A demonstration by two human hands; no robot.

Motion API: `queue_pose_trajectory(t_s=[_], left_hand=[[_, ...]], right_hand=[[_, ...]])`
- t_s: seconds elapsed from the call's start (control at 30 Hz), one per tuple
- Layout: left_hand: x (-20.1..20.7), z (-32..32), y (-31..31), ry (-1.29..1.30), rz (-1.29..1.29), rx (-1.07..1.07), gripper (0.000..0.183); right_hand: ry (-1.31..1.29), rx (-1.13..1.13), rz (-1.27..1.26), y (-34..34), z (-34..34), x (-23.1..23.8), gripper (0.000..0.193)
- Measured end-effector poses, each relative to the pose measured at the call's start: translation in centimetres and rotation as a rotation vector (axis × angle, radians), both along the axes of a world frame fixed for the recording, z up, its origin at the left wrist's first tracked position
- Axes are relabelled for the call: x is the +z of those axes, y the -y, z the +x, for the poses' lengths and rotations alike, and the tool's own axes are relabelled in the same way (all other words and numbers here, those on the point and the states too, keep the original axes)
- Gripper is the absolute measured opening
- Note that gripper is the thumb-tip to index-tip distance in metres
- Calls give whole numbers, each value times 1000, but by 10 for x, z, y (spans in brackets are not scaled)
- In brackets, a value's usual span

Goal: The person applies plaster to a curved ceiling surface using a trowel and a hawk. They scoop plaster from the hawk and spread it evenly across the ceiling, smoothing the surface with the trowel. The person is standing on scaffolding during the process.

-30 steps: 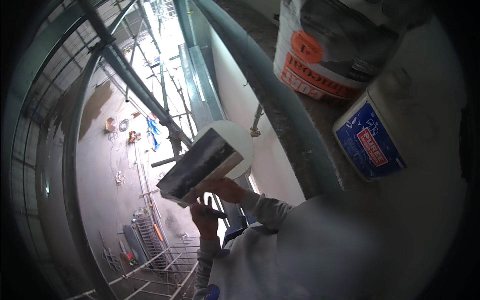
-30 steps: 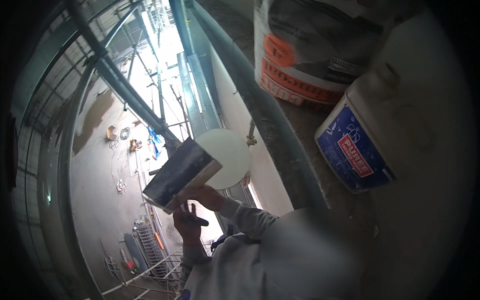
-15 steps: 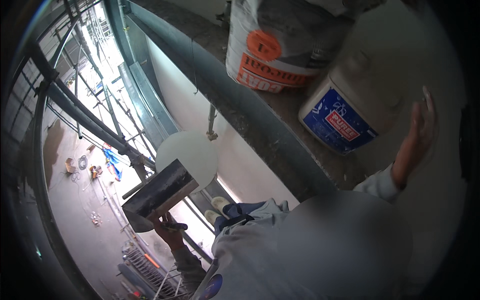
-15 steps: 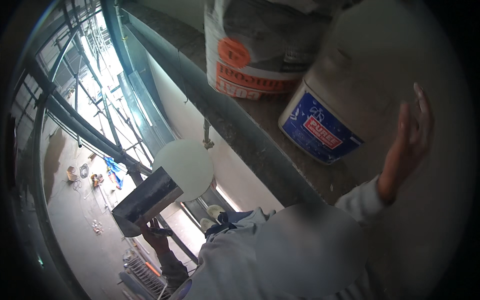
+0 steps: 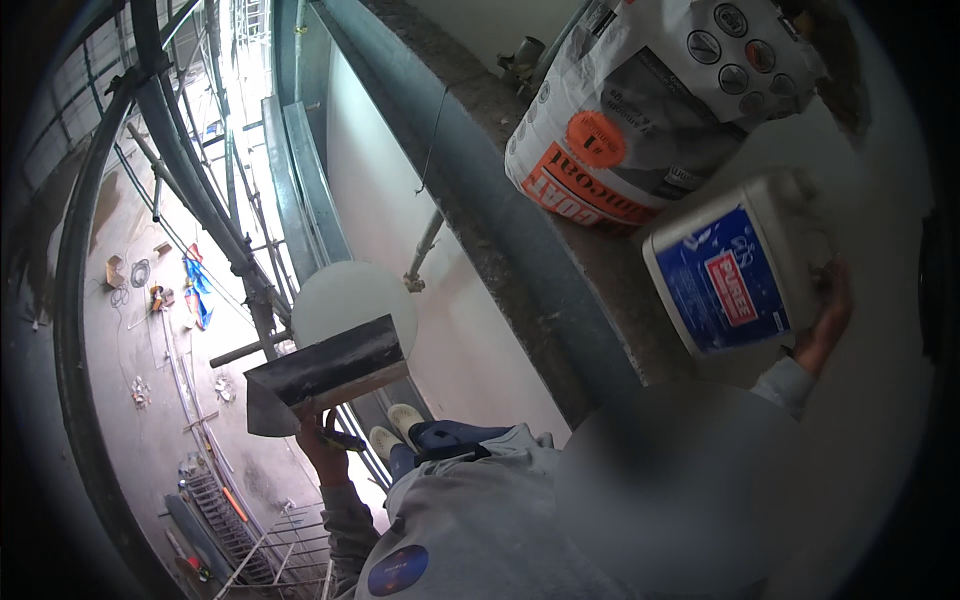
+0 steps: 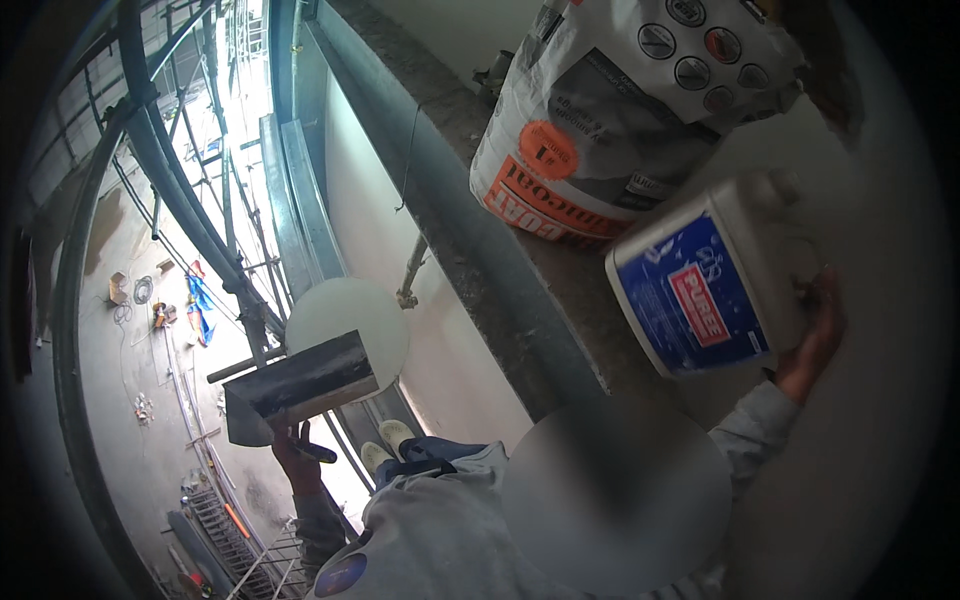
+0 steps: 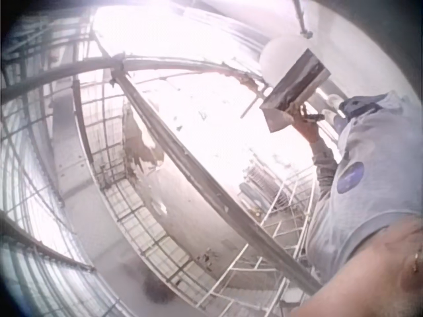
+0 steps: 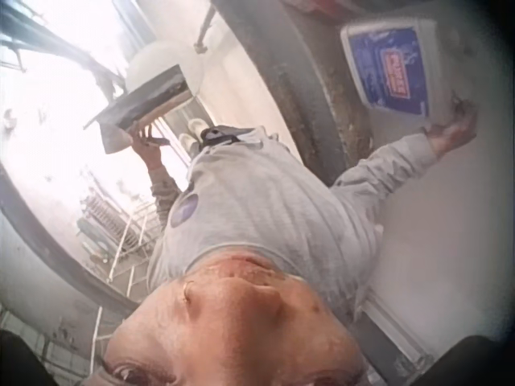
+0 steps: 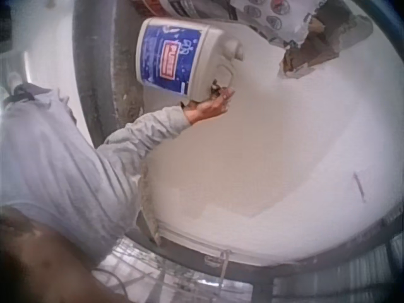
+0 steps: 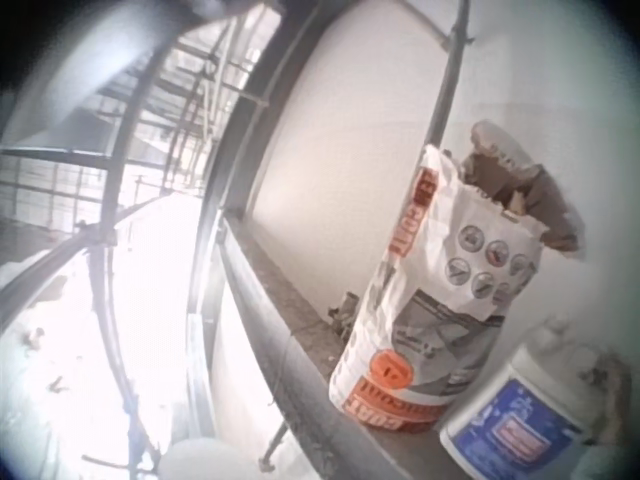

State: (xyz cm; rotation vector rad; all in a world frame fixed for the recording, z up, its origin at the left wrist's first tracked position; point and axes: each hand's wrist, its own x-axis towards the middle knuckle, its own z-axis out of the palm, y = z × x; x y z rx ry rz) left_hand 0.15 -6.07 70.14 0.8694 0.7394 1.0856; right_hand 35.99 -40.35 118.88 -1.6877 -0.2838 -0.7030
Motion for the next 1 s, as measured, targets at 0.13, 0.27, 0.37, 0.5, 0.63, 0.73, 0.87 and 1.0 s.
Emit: queue_pose_trajectory(t_s=[0.13, 0.27, 0.37, 0.5, 0.63, 0.73, 0.87, 1.0], left_hand=[[7, 0, -3, -18, -6, 32, 34], [-1, 2, -10, 14, -4, 47, 34], [-3, -2, -13, -116, 52, 43, 35], [-8, -9, -17, -73, 34, 0, 34], [0, -13, -16, -217, 258, -84, 36], [20, -11, -16, -214, 210, -126, 47], [24, 12, -22, -135, 121, -162, 39], [33, -8, -21, -357, 105, -48, 30]], right_hand=[[-79, 4, -58, -2, -5, 5, 41], [58, -46, -133, 19, 16, -22, 41], [-29, -63, -109, 17, 22, -38, 40], [20, -49, -137, 18, 28, -62, 37], [-11, -87, -351, 35, 25, -59, 36], [362, -78, -1052, 54, 2, -40, 35], [625, -240, -1164, 39, -72, -26, 41], [271, 1030, 79, -118, -106, -110, 38]])
